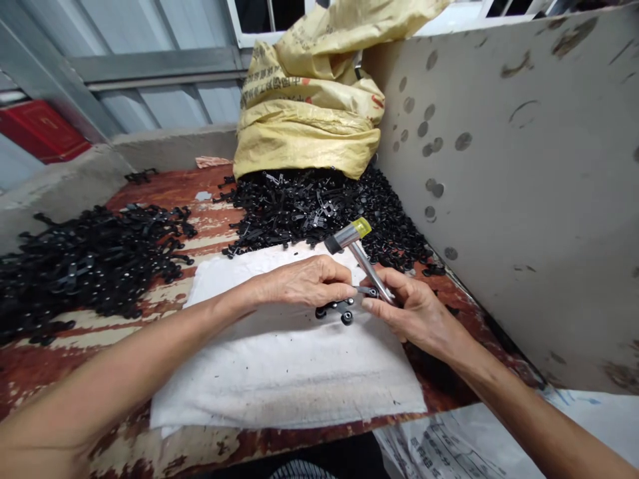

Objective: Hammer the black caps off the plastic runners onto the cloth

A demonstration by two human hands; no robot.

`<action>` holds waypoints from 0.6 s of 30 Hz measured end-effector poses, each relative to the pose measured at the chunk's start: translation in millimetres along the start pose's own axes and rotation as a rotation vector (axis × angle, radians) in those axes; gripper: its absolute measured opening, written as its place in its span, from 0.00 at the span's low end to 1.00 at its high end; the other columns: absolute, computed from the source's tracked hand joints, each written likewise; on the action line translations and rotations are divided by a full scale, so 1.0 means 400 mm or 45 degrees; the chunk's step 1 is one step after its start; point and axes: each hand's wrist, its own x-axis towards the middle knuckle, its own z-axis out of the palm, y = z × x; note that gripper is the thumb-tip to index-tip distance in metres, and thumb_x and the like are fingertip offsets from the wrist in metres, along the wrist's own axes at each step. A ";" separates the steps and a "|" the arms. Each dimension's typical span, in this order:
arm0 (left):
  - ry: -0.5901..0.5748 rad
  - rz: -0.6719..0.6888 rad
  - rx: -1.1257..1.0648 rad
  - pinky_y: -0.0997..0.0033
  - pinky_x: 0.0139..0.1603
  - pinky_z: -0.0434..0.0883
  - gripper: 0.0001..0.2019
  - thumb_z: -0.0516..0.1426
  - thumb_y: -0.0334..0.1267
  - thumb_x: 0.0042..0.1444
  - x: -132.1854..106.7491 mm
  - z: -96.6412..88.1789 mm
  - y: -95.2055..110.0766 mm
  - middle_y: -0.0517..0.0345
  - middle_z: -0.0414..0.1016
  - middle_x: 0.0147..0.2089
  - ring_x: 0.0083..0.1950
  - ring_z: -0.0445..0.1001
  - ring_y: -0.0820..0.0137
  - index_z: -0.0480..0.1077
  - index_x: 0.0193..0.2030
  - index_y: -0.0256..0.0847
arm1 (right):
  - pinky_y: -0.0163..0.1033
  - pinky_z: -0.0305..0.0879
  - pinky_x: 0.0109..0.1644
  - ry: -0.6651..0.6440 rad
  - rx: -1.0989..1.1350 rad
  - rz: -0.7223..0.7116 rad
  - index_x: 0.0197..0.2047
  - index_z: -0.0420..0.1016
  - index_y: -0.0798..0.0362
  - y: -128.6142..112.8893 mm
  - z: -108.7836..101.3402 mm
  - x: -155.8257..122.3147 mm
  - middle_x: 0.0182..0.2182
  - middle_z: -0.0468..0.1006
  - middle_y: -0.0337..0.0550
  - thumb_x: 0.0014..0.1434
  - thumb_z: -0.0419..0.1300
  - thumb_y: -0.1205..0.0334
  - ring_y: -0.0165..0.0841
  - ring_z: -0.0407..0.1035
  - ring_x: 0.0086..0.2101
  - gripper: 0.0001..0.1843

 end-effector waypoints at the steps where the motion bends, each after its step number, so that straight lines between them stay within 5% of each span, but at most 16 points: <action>1: 0.038 -0.016 -0.006 0.76 0.24 0.54 0.14 0.53 0.44 0.58 -0.005 0.000 -0.004 0.66 0.58 0.22 0.24 0.57 0.77 0.66 0.26 0.38 | 0.37 0.64 0.35 0.009 -0.003 -0.025 0.32 0.74 0.50 -0.004 0.002 -0.004 0.28 0.73 0.37 0.55 0.60 0.59 0.33 0.67 0.30 0.04; 6: 0.640 -0.345 -0.121 0.73 0.30 0.63 0.16 0.53 0.50 0.58 -0.027 0.012 -0.024 0.53 0.73 0.37 0.34 0.69 0.70 0.68 0.38 0.37 | 0.36 0.61 0.31 0.265 -0.147 0.043 0.33 0.72 0.49 -0.021 -0.002 -0.019 0.25 0.70 0.36 0.57 0.58 0.60 0.32 0.64 0.26 0.04; 12: 0.619 -0.522 -0.567 0.73 0.29 0.66 0.13 0.54 0.44 0.57 -0.010 0.038 -0.022 0.49 0.76 0.36 0.32 0.72 0.70 0.70 0.34 0.35 | 0.35 0.60 0.30 0.273 -0.200 -0.061 0.28 0.68 0.49 -0.032 0.014 -0.019 0.23 0.67 0.35 0.55 0.57 0.64 0.31 0.61 0.24 0.04; 18: 0.455 -0.435 -0.530 0.76 0.25 0.62 0.11 0.52 0.36 0.57 0.013 0.069 0.012 0.56 0.73 0.24 0.22 0.66 0.77 0.69 0.26 0.35 | 0.35 0.62 0.31 0.232 -0.155 -0.135 0.35 0.73 0.51 -0.022 0.030 -0.004 0.26 0.73 0.36 0.55 0.56 0.65 0.31 0.65 0.26 0.06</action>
